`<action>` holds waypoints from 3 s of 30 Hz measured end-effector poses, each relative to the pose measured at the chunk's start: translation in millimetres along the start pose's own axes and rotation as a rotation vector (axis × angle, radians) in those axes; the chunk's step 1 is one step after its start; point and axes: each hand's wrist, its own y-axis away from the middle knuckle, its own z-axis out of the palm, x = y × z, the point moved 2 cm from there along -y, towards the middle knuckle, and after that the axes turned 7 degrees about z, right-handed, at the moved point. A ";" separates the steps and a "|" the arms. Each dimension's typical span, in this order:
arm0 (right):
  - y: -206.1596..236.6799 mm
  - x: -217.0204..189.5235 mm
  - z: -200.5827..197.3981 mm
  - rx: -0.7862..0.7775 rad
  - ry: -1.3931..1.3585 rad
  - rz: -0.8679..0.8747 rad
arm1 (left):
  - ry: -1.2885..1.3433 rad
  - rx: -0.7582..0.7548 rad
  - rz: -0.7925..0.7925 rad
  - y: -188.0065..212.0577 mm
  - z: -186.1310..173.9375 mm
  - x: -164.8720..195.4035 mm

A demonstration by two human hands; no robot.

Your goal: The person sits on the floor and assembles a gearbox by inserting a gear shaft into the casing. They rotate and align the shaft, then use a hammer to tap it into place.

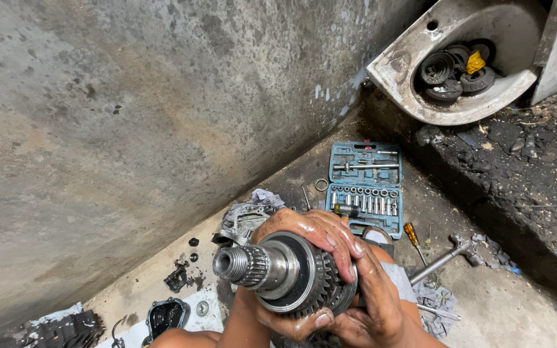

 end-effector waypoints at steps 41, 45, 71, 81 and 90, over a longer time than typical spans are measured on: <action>-1.2 17.8 -18.2 -0.234 -0.096 0.154 | 0.006 0.084 -0.071 -7.7 1.1 -0.7; -3.2 17.9 -18.7 -0.195 -0.079 0.113 | 0.003 0.083 -0.081 -9.1 1.3 -1.5; -21.5 1.2 -10.6 -0.082 0.004 0.029 | 0.043 0.097 -0.107 -6.7 0.9 -4.6; -22.8 -5.5 -0.7 0.032 -0.023 0.038 | 0.016 0.050 -0.075 -5.2 -2.1 -6.6; -22.7 -5.2 -3.9 0.016 -0.037 0.063 | 0.028 0.052 -0.099 -8.4 0.9 -3.5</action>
